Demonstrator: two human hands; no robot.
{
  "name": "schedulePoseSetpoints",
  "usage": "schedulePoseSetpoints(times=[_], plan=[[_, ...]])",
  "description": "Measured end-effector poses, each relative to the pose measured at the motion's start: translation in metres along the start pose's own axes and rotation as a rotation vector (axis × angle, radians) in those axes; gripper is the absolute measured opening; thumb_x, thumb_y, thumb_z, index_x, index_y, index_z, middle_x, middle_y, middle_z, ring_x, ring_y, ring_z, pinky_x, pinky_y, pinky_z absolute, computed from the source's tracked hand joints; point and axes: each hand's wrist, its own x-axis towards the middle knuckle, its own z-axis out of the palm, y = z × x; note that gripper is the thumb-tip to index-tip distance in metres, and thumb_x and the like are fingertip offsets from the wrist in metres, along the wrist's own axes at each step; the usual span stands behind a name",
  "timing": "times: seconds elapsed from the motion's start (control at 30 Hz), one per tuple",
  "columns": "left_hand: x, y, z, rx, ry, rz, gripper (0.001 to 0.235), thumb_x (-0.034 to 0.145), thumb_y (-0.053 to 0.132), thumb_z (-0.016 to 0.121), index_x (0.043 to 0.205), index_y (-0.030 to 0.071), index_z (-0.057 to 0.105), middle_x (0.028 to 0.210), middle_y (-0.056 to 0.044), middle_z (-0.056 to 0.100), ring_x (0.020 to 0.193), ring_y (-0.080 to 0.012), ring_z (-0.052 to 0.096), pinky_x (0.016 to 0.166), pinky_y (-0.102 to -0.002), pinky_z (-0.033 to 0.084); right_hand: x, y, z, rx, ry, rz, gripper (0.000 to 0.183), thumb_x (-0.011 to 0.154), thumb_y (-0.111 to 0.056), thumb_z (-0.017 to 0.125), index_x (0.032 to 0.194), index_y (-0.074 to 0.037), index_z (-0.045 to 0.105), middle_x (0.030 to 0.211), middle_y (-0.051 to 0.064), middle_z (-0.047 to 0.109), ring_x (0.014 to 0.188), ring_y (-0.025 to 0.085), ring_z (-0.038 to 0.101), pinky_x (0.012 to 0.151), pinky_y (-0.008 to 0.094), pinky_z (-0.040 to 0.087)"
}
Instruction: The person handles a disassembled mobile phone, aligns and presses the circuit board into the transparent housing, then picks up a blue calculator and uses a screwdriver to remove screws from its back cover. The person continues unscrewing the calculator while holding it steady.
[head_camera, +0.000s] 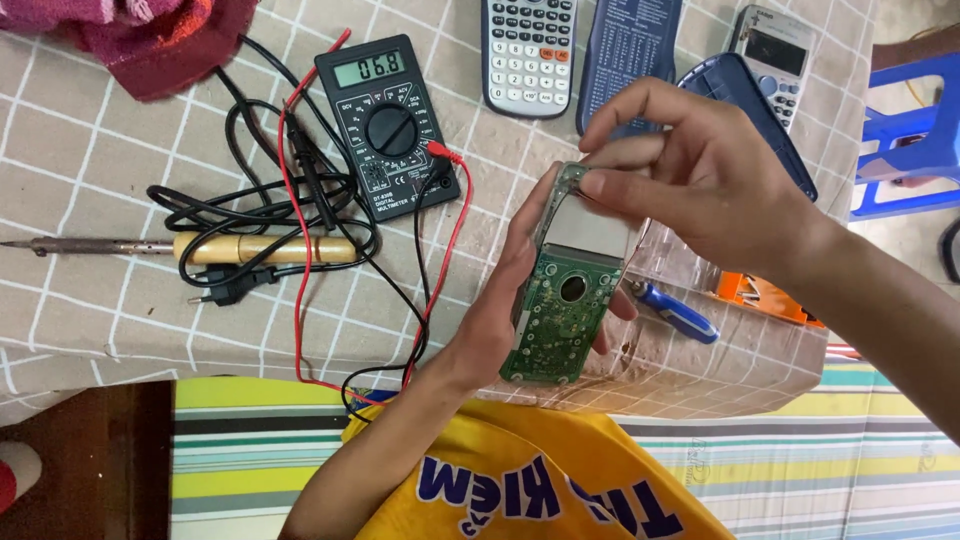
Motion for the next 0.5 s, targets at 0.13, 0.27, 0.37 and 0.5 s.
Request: schedulePoseSetpoints(times=[0.13,0.27,0.37,0.5], plan=[[-0.002,0.005,0.004,0.046,-0.006,-0.012,0.073,0.108,0.043,0.041,0.170,0.031,0.004,0.109,-0.045,0.061,0.082,-0.0462,0.068,0.070,-0.048,0.059,0.002,-0.007,0.003,-0.029,0.044,0.134,0.026,0.096,-0.002,0.065,0.122,-0.002,0.059,0.099,0.011,0.079,0.081,0.013,0.073,0.065,0.025,0.062],[-0.003,0.007,0.007,0.022,-0.022,-0.021,0.074,0.108,0.043,0.043,0.171,0.031,0.005,0.106,-0.043,0.062,0.078,-0.0436,0.068,0.068,-0.046,0.059,0.003,-0.004,0.001,-0.023,0.051,0.169,0.032,0.094,0.004,0.066,0.126,-0.002,0.060,0.097,0.010,0.079,0.078,0.014,0.074,0.064,0.024,0.062],[-0.004,0.010,0.009,0.050,-0.033,-0.012,0.070,0.111,0.041,0.035,0.171,0.029,0.002,0.104,-0.042,0.062,0.077,-0.0429,0.065,0.070,-0.045,0.057,0.006,-0.007,0.003,-0.102,0.096,0.236,0.034,0.093,0.002,0.067,0.126,-0.003,0.061,0.098,0.011,0.080,0.083,0.017,0.076,0.071,0.029,0.064],[-0.004,0.009,0.010,0.125,-0.007,-0.009,0.068,0.111,0.039,0.031,0.170,0.028,-0.002,0.105,-0.043,0.062,0.075,-0.0454,0.065,0.072,-0.049,0.056,0.007,-0.020,0.002,-0.125,0.087,0.260,0.042,0.096,-0.004,0.062,0.137,-0.004,0.060,0.099,0.010,0.079,0.087,0.014,0.073,0.081,0.028,0.063]])
